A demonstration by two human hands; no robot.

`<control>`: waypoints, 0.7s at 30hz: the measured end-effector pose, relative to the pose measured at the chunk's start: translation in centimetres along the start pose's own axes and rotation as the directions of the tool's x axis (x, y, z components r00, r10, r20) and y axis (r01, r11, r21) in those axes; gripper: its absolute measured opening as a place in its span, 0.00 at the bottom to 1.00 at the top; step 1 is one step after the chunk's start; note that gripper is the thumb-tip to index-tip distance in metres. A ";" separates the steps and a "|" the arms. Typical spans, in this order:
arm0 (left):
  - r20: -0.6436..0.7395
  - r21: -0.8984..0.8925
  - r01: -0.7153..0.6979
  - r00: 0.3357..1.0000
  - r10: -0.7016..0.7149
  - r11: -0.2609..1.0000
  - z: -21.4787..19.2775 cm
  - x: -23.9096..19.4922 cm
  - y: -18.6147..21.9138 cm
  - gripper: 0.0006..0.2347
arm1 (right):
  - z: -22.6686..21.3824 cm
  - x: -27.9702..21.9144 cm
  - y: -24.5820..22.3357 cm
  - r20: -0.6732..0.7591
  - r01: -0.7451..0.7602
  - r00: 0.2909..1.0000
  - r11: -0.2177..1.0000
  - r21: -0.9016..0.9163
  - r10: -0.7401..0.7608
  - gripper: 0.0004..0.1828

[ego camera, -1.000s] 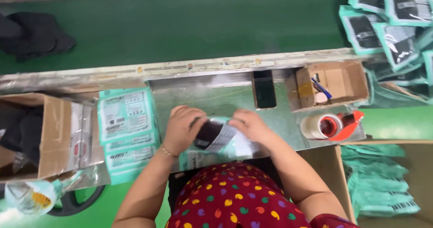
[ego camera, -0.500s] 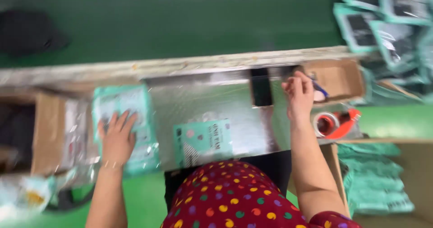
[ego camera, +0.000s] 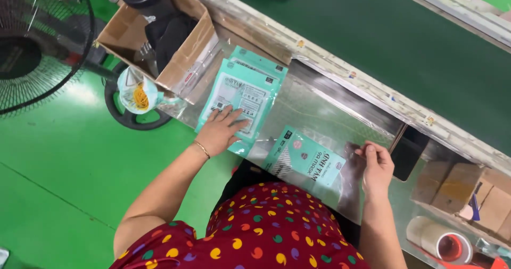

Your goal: The person is packing black face masks into individual plastic bags at a factory workstation.

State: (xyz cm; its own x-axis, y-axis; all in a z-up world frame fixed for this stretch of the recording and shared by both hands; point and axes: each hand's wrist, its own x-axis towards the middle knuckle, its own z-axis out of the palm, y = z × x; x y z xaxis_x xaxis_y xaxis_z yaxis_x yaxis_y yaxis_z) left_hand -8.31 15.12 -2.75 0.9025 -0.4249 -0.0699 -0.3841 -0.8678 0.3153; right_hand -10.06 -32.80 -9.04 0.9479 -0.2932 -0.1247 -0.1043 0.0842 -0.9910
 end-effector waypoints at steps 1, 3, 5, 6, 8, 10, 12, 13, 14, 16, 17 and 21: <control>0.002 -0.004 0.008 1.000 -0.008 1.000 0.6 -0.1 -0.3 0.22 | 0.4 -0.2 0.2 0.007 -0.005 1.000 1.000 -0.004 0.005 0.09; 0.012 0.029 -0.013 1.000 0.013 0.999 1.7 0.3 -1.1 0.23 | 1.1 -0.3 0.6 0.030 -0.060 0.998 0.998 0.002 0.060 0.10; 0.042 0.047 -0.019 0.999 0.017 0.999 -0.8 1.2 -0.3 0.26 | 1.7 -0.5 0.8 0.044 -0.053 0.998 0.998 -0.018 0.054 0.10; 0.077 0.066 -0.032 0.997 0.027 0.997 -2.2 1.8 0.0 0.29 | 2.1 -0.5 0.9 0.052 -0.047 0.997 0.998 -0.035 0.049 0.10; 0.117 0.005 -0.010 0.993 0.009 1.000 -3.2 2.7 0.8 0.32 | 2.2 -0.7 1.2 0.059 -0.033 0.998 0.999 -0.037 0.035 0.10; 0.164 -0.060 0.015 0.986 -0.005 0.998 -3.5 3.7 2.0 0.36 | 2.0 -1.0 1.5 0.063 -0.025 0.998 0.999 -0.043 0.028 0.10; 0.076 -0.119 0.046 0.996 -0.037 0.992 -3.3 4.6 3.7 0.38 | 1.9 -1.4 1.8 0.061 -0.019 0.998 0.997 -0.079 0.024 0.10; 0.080 -0.118 0.049 0.996 -0.040 0.992 -1.9 4.9 4.0 0.38 | 2.1 -1.6 2.1 0.063 -0.024 0.998 0.997 -0.077 0.029 0.10; 0.031 -0.079 0.040 0.999 -0.037 0.996 -0.4 5.3 4.5 0.38 | 2.1 -1.4 2.3 0.061 -0.011 0.998 0.996 -0.087 0.017 0.09; -0.024 -0.042 0.036 0.999 -0.037 0.998 2.5 5.9 4.2 0.39 | 2.2 -1.3 2.5 0.065 0.006 0.998 0.995 -0.100 0.000 0.09; -0.059 0.016 0.037 0.998 -0.036 0.999 3.8 6.2 3.5 0.37 | 2.2 -1.2 2.5 0.068 0.006 0.998 0.993 -0.120 0.002 0.09; -0.140 0.130 0.051 0.990 -0.032 0.990 4.4 7.4 -0.4 0.31 | 2.0 -1.5 2.6 0.093 0.070 0.994 0.983 -0.172 -0.055 0.09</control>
State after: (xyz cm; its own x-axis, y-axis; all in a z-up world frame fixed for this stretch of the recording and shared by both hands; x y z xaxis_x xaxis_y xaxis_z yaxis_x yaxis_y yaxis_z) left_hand -2.34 11.26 -7.53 0.9329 -0.3563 0.0528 -0.3598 -0.9144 0.1854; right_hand -11.16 -30.21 -11.37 0.9761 -0.2074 -0.0650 -0.0875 -0.1013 -0.9910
